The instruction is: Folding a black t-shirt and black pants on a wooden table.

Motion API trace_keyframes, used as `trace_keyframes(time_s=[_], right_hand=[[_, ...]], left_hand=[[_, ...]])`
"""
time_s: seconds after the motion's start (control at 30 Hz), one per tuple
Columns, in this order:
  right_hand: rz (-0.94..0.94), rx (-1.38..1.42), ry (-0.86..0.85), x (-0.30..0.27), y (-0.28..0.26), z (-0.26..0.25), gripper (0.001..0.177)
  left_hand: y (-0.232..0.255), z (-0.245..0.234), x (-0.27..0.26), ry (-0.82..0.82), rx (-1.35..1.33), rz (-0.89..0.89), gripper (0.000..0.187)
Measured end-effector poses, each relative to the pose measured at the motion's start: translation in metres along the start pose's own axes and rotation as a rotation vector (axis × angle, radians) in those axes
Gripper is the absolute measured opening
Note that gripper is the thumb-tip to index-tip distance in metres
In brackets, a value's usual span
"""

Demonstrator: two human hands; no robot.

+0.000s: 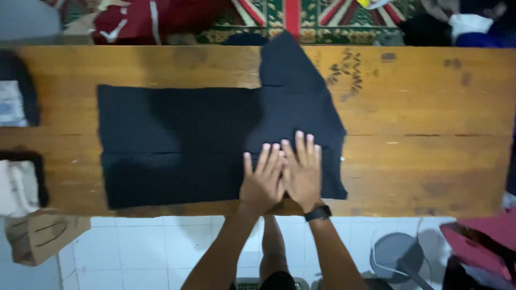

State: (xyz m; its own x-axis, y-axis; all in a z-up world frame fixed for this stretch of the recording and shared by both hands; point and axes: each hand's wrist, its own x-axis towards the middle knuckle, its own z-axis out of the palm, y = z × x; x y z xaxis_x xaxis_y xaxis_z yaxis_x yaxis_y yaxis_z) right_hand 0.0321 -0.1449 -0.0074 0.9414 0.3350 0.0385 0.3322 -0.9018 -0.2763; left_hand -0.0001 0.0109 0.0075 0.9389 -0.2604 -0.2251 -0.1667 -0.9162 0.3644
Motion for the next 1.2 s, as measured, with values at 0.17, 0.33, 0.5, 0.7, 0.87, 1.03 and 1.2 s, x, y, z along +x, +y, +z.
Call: trace_keyframes(time_s=[0.17, 0.33, 0.5, 0.7, 0.87, 1.03, 1.2], right_hand=[[0.000, -0.038, -0.012, -0.002, -0.002, -0.002, 0.051], [-0.023, -0.082, 0.019, -0.013, 0.015, 0.006, 0.051], [0.017, -0.066, 0.032, -0.011, 0.000, 0.000, 0.051], [-0.011, -0.100, 0.054, -0.015, 0.015, 0.017, 0.053], [-0.006, -0.078, 0.137, 0.022, 0.002, -0.011, 0.047], [0.007, 0.125, 0.256, 0.104, 0.020, -0.026, 0.036], [0.144, 0.057, 0.242, 0.191, 0.084, 0.014, 0.052]], left_hand=[[-0.026, 0.015, -0.022, 0.282, -0.189, 0.048, 0.063], [-0.119, -0.018, -0.071, 0.206, 0.036, -0.043, 0.068], [-0.269, -0.051, -0.135, 0.235, 0.079, -0.186, 0.076], [-0.325, -0.076, -0.165, 0.279, 0.065, -0.297, 0.075], [-0.334, -0.068, -0.150, 0.382, 0.042, -0.384, 0.050], [-0.332, -0.089, -0.078, 0.581, 0.080, -0.355, 0.028], [-0.357, -0.104, 0.013, 0.488, 0.320, -0.228, 0.059]])
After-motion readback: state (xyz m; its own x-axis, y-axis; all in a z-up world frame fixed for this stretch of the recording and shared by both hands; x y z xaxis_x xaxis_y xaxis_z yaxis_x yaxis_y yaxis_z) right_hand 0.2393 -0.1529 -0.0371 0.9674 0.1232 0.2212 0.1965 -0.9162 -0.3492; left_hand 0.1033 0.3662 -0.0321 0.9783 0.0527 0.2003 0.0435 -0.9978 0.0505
